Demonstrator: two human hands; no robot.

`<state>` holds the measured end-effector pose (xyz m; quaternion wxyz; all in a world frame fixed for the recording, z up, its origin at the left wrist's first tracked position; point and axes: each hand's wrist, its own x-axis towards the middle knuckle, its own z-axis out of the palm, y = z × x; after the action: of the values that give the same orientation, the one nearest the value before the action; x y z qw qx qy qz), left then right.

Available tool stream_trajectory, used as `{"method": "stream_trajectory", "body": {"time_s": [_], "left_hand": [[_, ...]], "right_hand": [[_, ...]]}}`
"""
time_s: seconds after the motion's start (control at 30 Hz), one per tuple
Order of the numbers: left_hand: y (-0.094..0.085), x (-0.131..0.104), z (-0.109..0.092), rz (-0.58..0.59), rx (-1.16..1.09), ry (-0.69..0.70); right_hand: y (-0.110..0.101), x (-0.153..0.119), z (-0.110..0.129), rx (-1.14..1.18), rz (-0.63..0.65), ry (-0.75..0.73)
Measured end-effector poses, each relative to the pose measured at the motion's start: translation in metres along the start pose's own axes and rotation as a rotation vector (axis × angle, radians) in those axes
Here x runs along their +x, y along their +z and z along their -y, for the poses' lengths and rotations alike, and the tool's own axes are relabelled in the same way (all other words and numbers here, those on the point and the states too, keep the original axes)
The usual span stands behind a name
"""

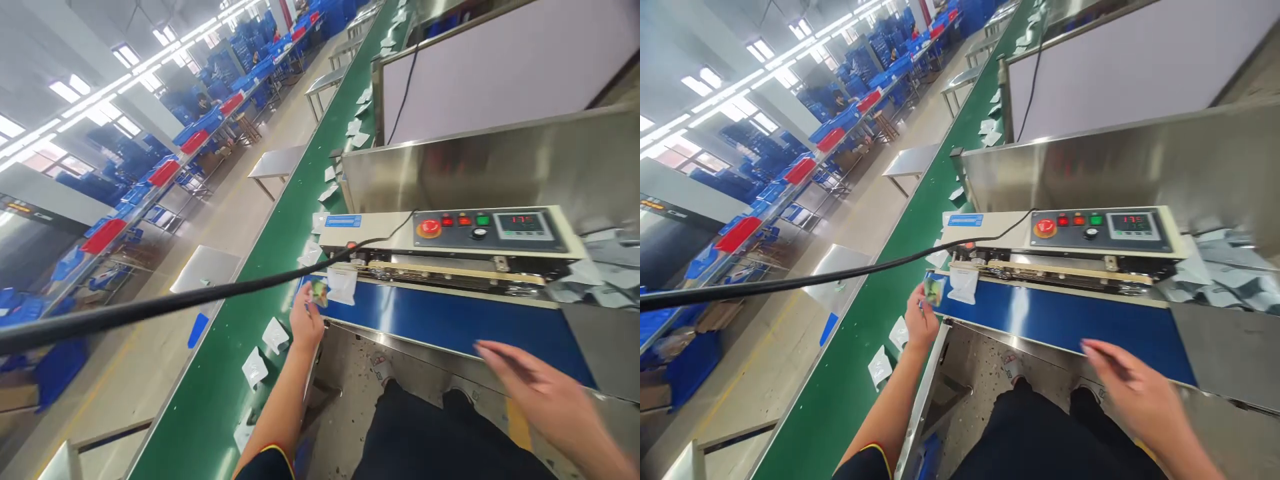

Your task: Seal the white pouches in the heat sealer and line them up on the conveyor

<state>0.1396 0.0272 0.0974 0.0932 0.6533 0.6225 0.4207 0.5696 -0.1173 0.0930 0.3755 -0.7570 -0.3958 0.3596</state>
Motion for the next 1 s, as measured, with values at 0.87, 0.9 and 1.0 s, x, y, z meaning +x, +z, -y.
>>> {"method": "stream_trajectory", "body": {"time_s": [0.87,0.9,1.0], "left_hand": [[0.337,-0.104,-0.267,0.675,-0.666,-0.817],[0.333,-0.104,-0.262,0.659,-0.662,-0.815],[0.317,-0.103,-0.247,0.623,-0.693,-0.803]], "right_hand": [[-0.114,0.158,-0.053,0.494,-0.135,0.449],[-0.108,0.16,-0.047,0.478,-0.112,0.443],[-0.09,0.159,-0.025,0.433,-0.065,0.413]]}}
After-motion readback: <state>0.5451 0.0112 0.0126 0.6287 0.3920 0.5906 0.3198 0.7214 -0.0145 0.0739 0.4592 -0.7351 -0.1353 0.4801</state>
